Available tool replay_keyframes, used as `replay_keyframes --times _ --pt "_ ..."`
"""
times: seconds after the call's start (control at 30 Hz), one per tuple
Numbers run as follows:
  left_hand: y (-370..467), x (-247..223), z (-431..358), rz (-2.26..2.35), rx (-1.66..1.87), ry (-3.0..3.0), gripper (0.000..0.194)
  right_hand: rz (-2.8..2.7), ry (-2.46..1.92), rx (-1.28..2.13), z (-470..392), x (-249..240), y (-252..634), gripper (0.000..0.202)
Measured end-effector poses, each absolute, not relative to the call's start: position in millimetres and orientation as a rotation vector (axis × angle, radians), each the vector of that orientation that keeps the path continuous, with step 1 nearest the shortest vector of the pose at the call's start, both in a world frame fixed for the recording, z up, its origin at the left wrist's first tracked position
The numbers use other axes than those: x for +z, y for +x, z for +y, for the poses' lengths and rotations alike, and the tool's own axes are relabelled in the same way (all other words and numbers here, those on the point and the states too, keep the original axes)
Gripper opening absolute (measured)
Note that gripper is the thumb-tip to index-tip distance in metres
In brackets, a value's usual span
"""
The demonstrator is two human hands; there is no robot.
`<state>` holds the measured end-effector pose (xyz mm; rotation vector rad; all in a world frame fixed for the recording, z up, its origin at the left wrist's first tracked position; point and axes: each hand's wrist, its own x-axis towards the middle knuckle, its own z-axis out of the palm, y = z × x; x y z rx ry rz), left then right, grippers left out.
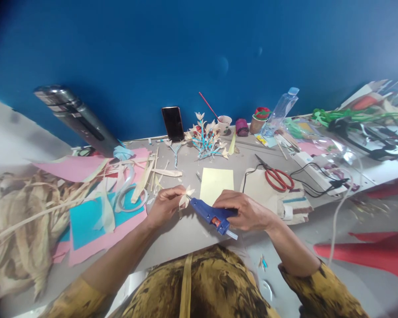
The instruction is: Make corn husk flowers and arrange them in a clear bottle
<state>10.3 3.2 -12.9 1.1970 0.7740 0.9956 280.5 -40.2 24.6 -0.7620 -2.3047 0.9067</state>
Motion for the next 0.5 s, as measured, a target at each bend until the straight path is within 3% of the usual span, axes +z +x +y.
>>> replay_keyframes --times 0.5 --pt "7.0 -12.7 2.1 0.826 1.078 1.335 0.009 -2.288 -0.781 0.876 -42.4 25.1 279.9 0.025"
